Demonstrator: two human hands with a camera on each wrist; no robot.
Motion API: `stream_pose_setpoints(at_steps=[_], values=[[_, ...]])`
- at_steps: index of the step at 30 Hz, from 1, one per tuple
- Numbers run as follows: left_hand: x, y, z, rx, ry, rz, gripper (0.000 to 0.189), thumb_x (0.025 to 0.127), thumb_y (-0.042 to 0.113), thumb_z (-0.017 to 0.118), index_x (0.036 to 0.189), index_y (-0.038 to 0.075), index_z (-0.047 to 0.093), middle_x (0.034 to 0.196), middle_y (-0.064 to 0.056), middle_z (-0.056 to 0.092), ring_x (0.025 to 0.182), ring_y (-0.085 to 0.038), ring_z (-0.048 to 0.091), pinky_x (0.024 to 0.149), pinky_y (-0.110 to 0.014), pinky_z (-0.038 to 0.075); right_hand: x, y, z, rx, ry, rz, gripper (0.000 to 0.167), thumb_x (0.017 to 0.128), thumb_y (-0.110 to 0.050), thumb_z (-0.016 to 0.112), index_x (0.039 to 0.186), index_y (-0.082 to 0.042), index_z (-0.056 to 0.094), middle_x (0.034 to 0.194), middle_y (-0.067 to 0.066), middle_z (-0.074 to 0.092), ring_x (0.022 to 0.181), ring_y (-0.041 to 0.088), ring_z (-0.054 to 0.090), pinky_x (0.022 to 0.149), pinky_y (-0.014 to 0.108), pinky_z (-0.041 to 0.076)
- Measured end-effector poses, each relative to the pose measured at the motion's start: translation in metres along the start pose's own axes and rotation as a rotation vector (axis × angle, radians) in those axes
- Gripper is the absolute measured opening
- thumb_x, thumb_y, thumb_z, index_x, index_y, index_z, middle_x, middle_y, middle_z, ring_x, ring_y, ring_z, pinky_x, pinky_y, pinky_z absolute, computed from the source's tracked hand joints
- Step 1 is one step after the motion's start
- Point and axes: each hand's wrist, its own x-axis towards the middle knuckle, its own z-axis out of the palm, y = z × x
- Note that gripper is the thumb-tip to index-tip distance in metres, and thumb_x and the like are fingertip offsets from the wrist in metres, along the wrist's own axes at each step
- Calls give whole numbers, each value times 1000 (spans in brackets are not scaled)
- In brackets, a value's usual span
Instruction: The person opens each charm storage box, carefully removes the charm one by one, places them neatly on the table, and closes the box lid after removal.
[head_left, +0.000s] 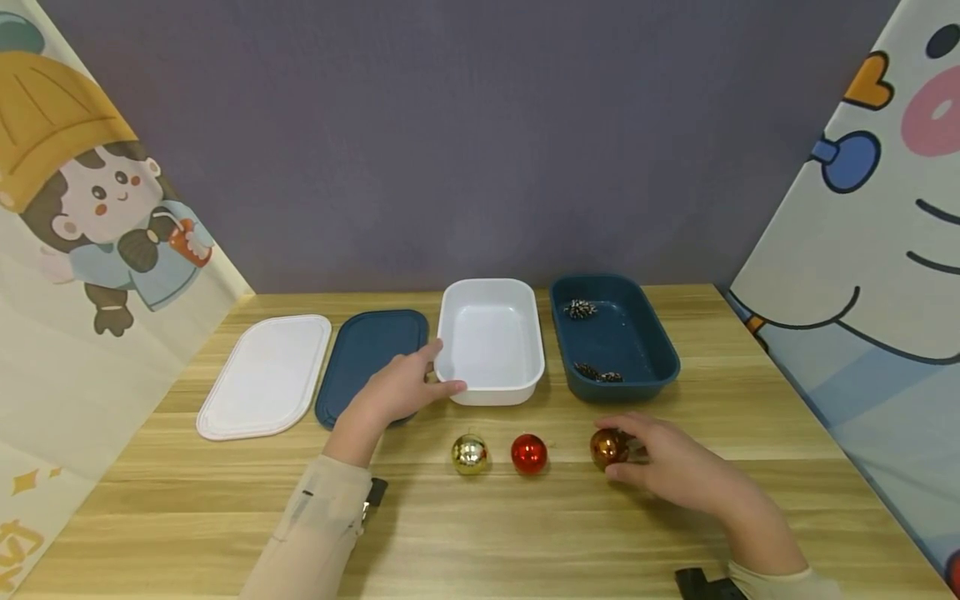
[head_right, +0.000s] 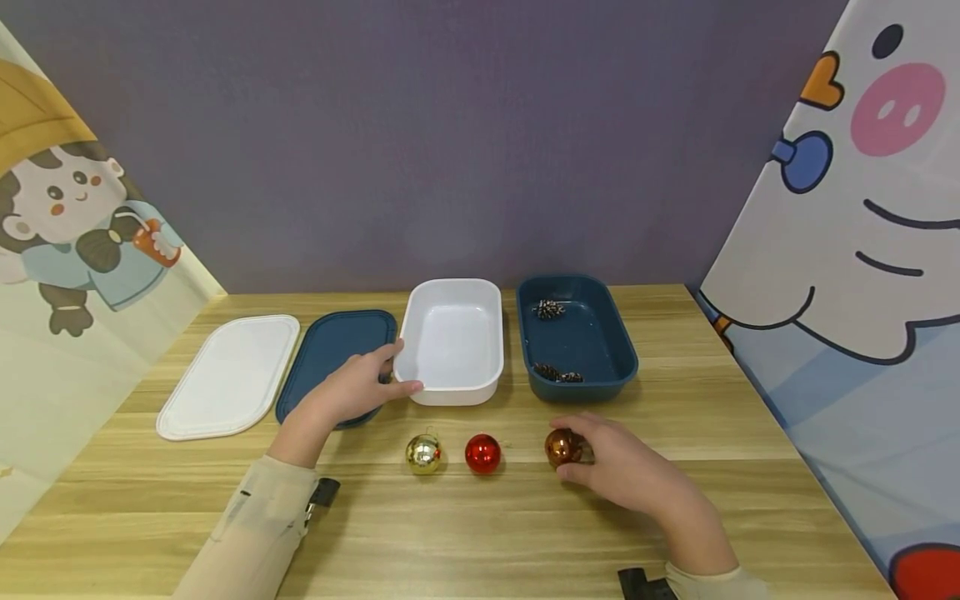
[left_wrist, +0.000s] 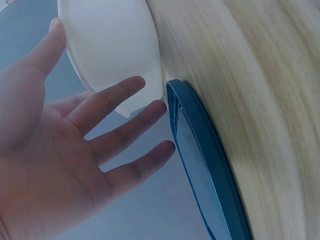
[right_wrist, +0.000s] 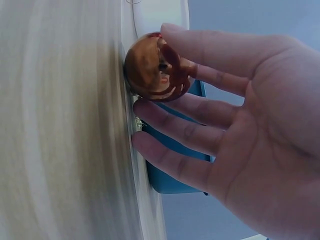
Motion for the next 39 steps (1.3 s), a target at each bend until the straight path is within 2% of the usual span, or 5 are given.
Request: stream_pose_setpoints(at_steps=[8, 21, 28, 34, 39], values=[[0, 1, 0, -8, 0, 8, 99, 96, 62, 72, 170, 15, 27, 158, -17, 57, 151, -37, 50, 120, -64, 43, 1, 1, 1, 0, -2, 1, 62, 93, -31, 84, 147, -10, 62, 151, 21, 61, 138, 42, 59, 110, 63, 51], [-1, 1, -1, -2, 0, 4, 99, 96, 62, 71, 170, 15, 27, 159, -17, 56, 153, -38, 48, 120, -65, 41, 0, 1, -2, 15, -1, 11, 64, 93, -33, 84, 147, -8, 61, 149, 21, 62, 133, 41, 63, 107, 62, 53], [-2, 0, 0, -16, -9, 4, 99, 96, 63, 71, 170, 15, 26, 158, -18, 57, 151, -38, 49, 120, -64, 42, -10, -4, -22, 111, 130, 16, 50, 100, -35, 76, 144, -14, 64, 141, 10, 69, 127, 34, 69, 104, 53, 58], [-2, 2, 0, -13, -3, 6, 98, 96, 61, 72, 170, 15, 27, 157, -18, 58, 151, -37, 50, 120, -63, 43, -11, -5, -45, 86, 223, -80, 38, 103, -27, 73, 140, -18, 67, 139, 5, 70, 121, 18, 72, 99, 29, 59], [-2, 1, -1, -8, 1, 7, 98, 96, 61, 72, 170, 15, 27, 158, -17, 57, 152, -38, 48, 120, -63, 43, 3, -2, -62, 22, 236, -152, 39, 102, -20, 74, 138, -10, 68, 135, 10, 72, 115, 22, 73, 97, 36, 62]])
